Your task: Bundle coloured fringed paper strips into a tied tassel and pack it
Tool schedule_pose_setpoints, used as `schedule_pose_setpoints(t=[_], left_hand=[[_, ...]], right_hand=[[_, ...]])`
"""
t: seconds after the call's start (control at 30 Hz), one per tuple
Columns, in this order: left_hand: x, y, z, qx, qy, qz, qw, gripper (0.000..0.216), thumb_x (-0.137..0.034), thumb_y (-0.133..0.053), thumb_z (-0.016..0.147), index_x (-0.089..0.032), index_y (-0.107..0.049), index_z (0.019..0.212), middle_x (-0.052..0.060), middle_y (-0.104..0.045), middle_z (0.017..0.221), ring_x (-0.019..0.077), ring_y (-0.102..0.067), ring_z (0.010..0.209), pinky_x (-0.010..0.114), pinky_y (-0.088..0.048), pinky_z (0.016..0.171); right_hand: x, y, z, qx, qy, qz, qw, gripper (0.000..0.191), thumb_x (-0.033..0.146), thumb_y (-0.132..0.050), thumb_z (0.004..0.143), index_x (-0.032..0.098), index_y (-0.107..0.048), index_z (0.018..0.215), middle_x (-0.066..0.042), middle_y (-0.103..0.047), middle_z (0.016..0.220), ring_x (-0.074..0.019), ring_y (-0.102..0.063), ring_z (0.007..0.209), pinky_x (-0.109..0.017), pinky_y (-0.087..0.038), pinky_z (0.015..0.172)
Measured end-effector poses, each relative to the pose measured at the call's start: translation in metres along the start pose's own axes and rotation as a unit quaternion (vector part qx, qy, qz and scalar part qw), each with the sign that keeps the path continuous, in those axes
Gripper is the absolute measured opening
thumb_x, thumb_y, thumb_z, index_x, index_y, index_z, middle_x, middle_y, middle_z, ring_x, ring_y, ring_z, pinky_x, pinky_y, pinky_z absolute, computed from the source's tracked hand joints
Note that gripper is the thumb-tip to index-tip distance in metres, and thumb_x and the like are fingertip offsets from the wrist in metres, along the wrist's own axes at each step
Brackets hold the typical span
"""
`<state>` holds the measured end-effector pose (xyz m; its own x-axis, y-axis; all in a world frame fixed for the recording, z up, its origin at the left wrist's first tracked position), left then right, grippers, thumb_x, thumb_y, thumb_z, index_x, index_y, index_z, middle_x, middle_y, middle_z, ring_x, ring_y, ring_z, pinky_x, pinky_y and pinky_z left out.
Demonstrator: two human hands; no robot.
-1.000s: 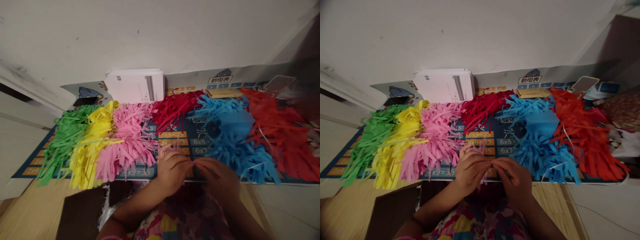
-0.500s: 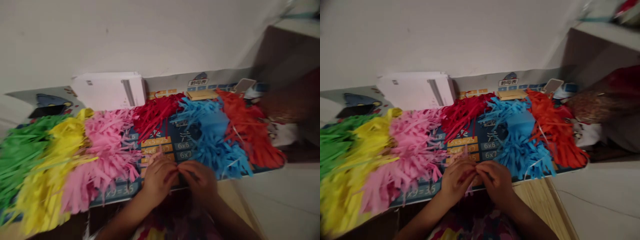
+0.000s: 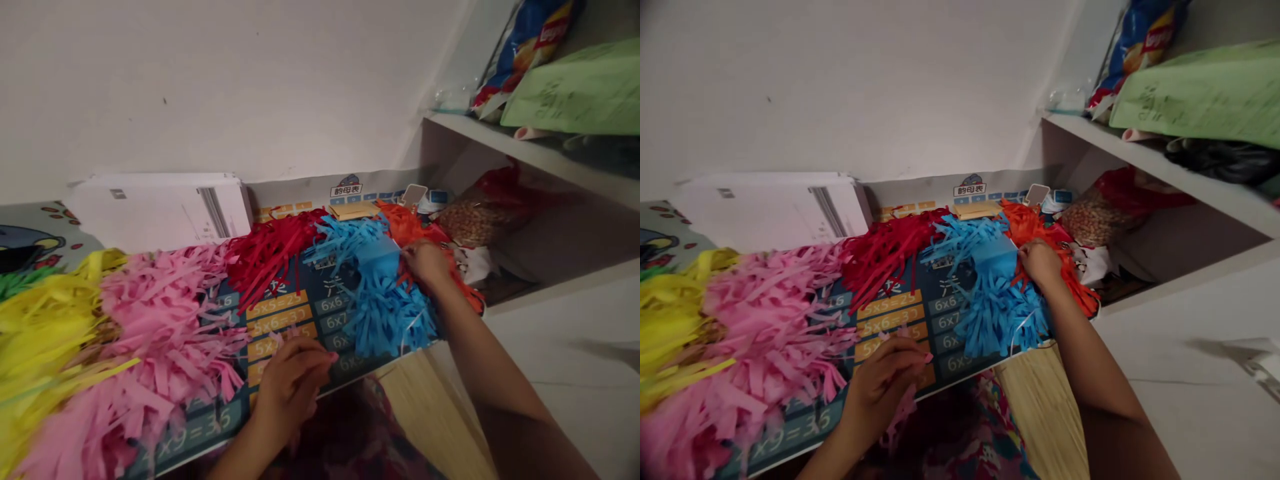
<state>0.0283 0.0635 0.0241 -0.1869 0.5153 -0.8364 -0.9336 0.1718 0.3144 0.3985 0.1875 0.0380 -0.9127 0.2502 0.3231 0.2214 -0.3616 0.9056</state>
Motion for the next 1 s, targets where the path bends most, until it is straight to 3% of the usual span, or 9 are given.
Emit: schedule_pose_setpoints(t=[0.1, 0.17, 0.2, 0.27, 0.33, 0.47, 0.73, 0.9, 1.0], left_hand=[[0.012, 0.006, -0.006, -0.045, 0.111, -0.067, 0.991, 0.012, -0.03, -0.069, 0.087, -0.024, -0.078, 0.082, 0.003, -0.073, 0.079, 0.0154, -0.069, 0.074, 0.024, -0.055, 0.069], [0.022, 0.006, -0.013, -0.087, 0.219, -0.152, 0.96, 0.016, -0.037, -0.075, 0.082, -0.021, -0.077, 0.079, 0.003, -0.073, 0.076, 0.0146, -0.067, 0.07, 0.024, -0.053, 0.066], [0.027, 0.003, -0.017, -0.107, 0.271, -0.205, 0.935, 0.021, -0.04, -0.078, 0.077, -0.02, -0.076, 0.078, 0.003, -0.073, 0.075, 0.0139, -0.066, 0.068, 0.023, -0.053, 0.065], [0.031, -0.005, -0.022, -0.132, 0.345, -0.312, 0.875, 0.032, -0.044, -0.087, 0.066, -0.017, -0.074, 0.077, 0.002, -0.072, 0.071, 0.0119, -0.064, 0.062, 0.022, -0.052, 0.061], [0.03, -0.012, -0.025, -0.142, 0.389, -0.387, 0.824, 0.038, -0.043, -0.092, 0.056, -0.015, -0.071, 0.072, 0.001, -0.071, 0.068, 0.0097, -0.063, 0.058, 0.02, -0.051, 0.059], [0.024, -0.012, -0.028, -0.157, 0.414, -0.429, 0.787, 0.044, -0.041, -0.096, 0.049, -0.014, -0.068, 0.068, 0.001, -0.071, 0.066, 0.0093, -0.063, 0.055, 0.02, -0.051, 0.057], [0.027, -0.003, -0.037, -0.171, 0.382, -0.398, 0.816, 0.045, -0.045, -0.095, 0.05, -0.014, -0.069, 0.07, -0.001, -0.068, 0.065, 0.0085, -0.06, 0.055, 0.02, -0.048, 0.057], [0.026, 0.004, -0.037, -0.145, 0.296, -0.302, 0.894, 0.03, -0.042, -0.085, 0.071, -0.015, -0.073, 0.076, 0.002, -0.072, 0.072, 0.0115, -0.064, 0.065, 0.022, -0.049, 0.064], [0.014, 0.008, -0.032, -0.102, 0.196, -0.186, 0.957, 0.018, -0.035, -0.077, 0.081, -0.018, -0.075, 0.079, 0.004, -0.075, 0.08, 0.0153, -0.067, 0.075, 0.025, -0.051, 0.072]], right_hand=[[0.004, 0.022, -0.024, -0.024, -0.013, 0.021, 0.999, 0.02, 0.026, -0.059, 0.086, 0.015, -0.075, 0.086, -0.013, -0.074, 0.091, -0.0264, -0.069, 0.087, -0.036, -0.051, 0.08], [0.022, 0.029, -0.061, -0.018, -0.009, 0.088, 0.996, 0.028, 0.035, -0.054, 0.091, 0.016, -0.074, 0.095, -0.008, -0.074, 0.082, -0.0233, -0.07, 0.078, -0.034, -0.053, 0.074], [0.036, 0.03, -0.084, -0.008, -0.004, 0.176, 0.984, 0.03, 0.04, -0.054, 0.092, 0.018, -0.074, 0.097, -0.005, -0.073, 0.076, -0.0213, -0.069, 0.069, -0.032, -0.053, 0.068], [0.079, 0.019, -0.134, 0.108, 0.052, 0.309, 0.943, 0.027, 0.046, -0.062, 0.086, 0.022, -0.074, 0.083, -0.001, -0.069, 0.063, -0.0179, -0.064, 0.057, -0.027, -0.051, 0.057], [0.122, 0.01, -0.179, 0.204, 0.109, 0.357, 0.905, 0.026, 0.043, -0.061, 0.087, 0.024, -0.073, 0.074, 0.002, -0.066, 0.058, -0.0153, -0.061, 0.052, -0.025, -0.048, 0.054], [0.168, 0.001, -0.215, 0.254, 0.154, 0.388, 0.872, 0.029, 0.038, -0.058, 0.089, 0.024, -0.072, 0.067, 0.003, -0.063, 0.053, -0.0134, -0.057, 0.048, -0.024, -0.043, 0.052], [0.173, -0.009, -0.212, 0.285, 0.174, 0.36, 0.871, 0.028, 0.038, -0.058, 0.088, 0.024, -0.071, 0.068, 0.002, -0.063, 0.056, -0.0134, -0.056, 0.05, -0.025, -0.042, 0.054], [0.172, -0.014, -0.216, 0.303, 0.148, 0.351, 0.873, 0.029, 0.039, -0.058, 0.088, 0.023, -0.067, 0.066, 0.002, -0.061, 0.055, -0.0143, -0.057, 0.054, -0.026, -0.045, 0.059], [0.167, -0.022, -0.217, 0.333, 0.091, 0.409, 0.845, 0.021, 0.044, -0.065, 0.085, 0.023, -0.069, 0.087, 0.0, -0.069, 0.07, -0.0165, -0.064, 0.064, -0.026, -0.05, 0.062]])
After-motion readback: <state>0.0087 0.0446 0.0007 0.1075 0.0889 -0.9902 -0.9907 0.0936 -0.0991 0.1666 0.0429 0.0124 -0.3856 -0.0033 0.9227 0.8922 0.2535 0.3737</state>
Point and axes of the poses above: each hand's wrist, its own z-axis towards the middle knuckle, its own y-axis out of the back of the hand, x = y × z, the point moved 6 cm from there along z, towards the middle knuckle
